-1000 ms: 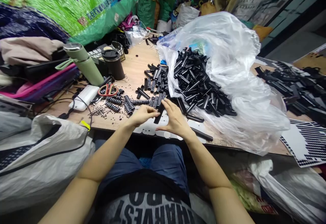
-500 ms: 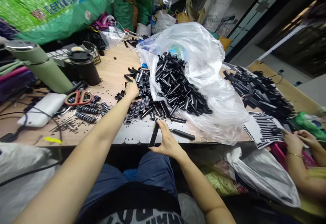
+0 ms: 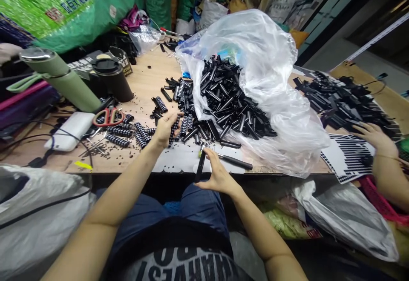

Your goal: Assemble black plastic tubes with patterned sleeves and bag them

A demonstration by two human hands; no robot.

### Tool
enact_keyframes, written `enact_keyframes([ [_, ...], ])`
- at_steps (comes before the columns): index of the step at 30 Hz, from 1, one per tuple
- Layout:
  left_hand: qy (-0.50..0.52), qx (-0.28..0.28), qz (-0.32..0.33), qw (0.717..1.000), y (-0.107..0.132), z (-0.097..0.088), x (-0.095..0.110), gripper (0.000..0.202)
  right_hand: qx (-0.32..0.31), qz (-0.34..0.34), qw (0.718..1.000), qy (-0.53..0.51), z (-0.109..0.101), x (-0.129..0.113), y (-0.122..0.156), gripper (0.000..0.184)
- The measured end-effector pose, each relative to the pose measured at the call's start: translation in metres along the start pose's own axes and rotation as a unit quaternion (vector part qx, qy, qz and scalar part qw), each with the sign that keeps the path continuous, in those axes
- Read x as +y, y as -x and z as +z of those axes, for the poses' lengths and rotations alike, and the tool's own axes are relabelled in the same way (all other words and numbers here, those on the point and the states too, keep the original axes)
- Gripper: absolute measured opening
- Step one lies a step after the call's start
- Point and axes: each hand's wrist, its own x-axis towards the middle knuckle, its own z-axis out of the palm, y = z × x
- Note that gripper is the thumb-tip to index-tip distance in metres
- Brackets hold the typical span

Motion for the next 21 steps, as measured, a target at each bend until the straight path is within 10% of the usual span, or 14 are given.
enact_keyframes([
  [6,0.015,-0.011,-0.037,0.999,0.056,0.027,-0.009,0.053,0.063,-0.076,0.995,0.008,-0.01,-0.025,-0.028,0.11],
  [21,0.007,0.045,-0.105,0.993,0.079,0.056,-0.022,0.044,0.046,-0.122,0.991,0.0,0.001,-0.024,-0.04,0.111],
])
